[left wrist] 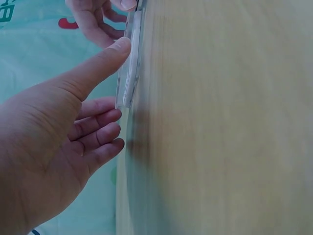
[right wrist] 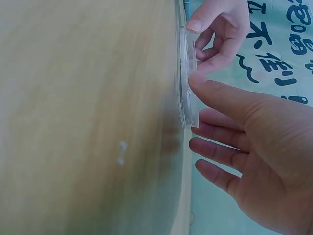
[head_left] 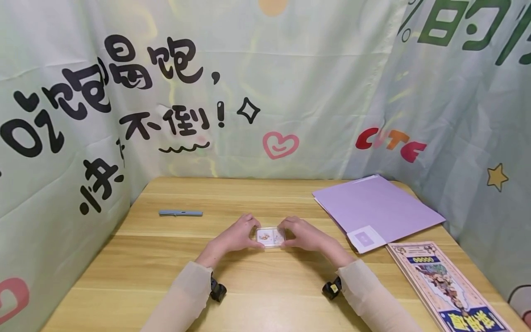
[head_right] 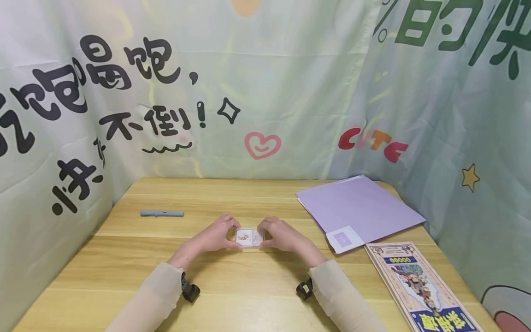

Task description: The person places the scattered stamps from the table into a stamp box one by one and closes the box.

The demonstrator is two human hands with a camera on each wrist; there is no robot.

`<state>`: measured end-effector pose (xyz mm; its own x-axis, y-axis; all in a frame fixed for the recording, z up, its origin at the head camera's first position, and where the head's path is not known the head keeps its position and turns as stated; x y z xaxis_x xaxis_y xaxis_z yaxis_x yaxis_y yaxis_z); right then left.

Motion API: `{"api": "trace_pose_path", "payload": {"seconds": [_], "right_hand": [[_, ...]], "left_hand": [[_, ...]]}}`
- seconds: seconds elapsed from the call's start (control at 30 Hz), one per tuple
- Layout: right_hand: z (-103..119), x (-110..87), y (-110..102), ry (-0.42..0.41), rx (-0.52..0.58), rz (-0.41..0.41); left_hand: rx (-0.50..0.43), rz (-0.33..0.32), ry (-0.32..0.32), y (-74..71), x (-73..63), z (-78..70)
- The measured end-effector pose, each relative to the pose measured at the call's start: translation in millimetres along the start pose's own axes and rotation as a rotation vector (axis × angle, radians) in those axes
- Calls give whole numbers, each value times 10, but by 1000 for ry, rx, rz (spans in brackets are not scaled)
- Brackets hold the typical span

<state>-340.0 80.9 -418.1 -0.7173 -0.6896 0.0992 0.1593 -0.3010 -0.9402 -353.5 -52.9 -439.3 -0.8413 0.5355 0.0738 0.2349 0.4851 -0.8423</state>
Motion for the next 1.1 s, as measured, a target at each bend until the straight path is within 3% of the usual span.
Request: {"api": "trace_pose_path", "payload": {"seconds": [1.1], "right_hand": [[5,2,26,11,-24,21]], "left_hand": [[-52,36,-11,9,-17,-18]]}}
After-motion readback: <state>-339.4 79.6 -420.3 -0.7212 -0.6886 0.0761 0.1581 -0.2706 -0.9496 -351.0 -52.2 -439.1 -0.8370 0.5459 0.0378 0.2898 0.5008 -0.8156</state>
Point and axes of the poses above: each hand's wrist, its own x-axis towards the middle knuckle, its own y-axis out of the palm, z = x × y, the point moved 9 cm from there along x, towards the middle knuckle, and after that the axes turned 4 degrees about -x, right-handed, at the moved point
